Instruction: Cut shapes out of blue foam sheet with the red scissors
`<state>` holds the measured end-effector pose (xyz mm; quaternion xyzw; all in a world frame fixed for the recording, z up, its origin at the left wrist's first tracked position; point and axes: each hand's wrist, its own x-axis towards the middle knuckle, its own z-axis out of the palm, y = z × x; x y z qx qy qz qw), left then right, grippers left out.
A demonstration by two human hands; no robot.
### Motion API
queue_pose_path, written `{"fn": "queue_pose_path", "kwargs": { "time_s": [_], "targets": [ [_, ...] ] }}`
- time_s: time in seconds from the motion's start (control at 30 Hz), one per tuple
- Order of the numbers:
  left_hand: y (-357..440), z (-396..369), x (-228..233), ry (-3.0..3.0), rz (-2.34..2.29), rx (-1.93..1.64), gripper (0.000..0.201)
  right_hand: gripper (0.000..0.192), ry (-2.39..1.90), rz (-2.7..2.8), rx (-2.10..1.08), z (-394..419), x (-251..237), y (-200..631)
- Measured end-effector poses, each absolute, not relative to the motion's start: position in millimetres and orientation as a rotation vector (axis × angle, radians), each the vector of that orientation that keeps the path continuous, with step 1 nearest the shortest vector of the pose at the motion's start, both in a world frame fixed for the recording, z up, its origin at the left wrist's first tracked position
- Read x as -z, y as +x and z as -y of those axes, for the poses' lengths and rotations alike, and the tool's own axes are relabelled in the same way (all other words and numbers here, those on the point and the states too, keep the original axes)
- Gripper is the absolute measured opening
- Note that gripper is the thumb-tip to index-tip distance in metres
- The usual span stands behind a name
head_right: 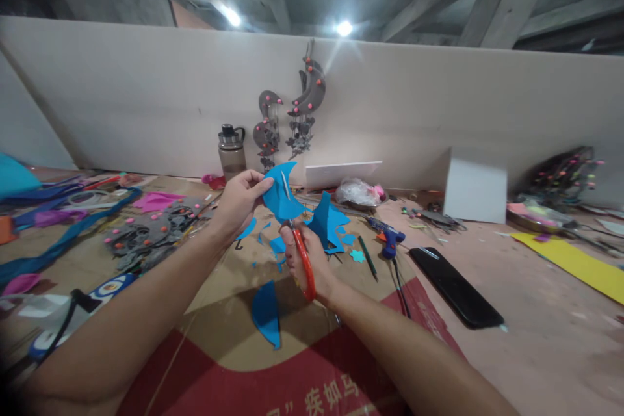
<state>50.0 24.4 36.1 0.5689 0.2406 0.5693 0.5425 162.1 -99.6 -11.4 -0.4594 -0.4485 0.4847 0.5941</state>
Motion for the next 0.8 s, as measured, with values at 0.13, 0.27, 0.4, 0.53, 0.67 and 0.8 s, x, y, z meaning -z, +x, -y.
{"fn": "queue_pose_path", "kwargs": {
  "time_s": [0.13,0.27,0.4,0.53,0.67,0.8],
  "targets": [
    [50.5,-21.9,-37.3,1.359,-0.548,-1.342,0.035,0.054,-1.034,1.064,-1.124,99.2,13.8,162.8],
    [50.9,-21.6,-38.0,1.352,-0.54,-1.331,0.036,0.052,-1.032,1.066,-1.119,99.5,15.2,163.4],
    [51.0,-19.7,-38.9,1.33,-0.538,-1.32,0.039,0.052,-1.039,1.048,-1.127,99.5,14.8,163.4],
    [49.0,-20.0,-39.9,1.296,-0.538,-1.278,0.043,0.052,-1.052,1.033,-1.138,100.3,12.3,162.8],
    [43.4,-28.2,-41.2,1.282,-0.548,-1.233,0.043,0.052,-1.088,1.022,-1.177,100.7,11.6,162.8],
    [39.5,-35.6,-40.8,1.295,-0.53,-1.249,0.042,0.053,-1.102,1.029,-1.195,99.2,15.9,164.1]
  ]
}}
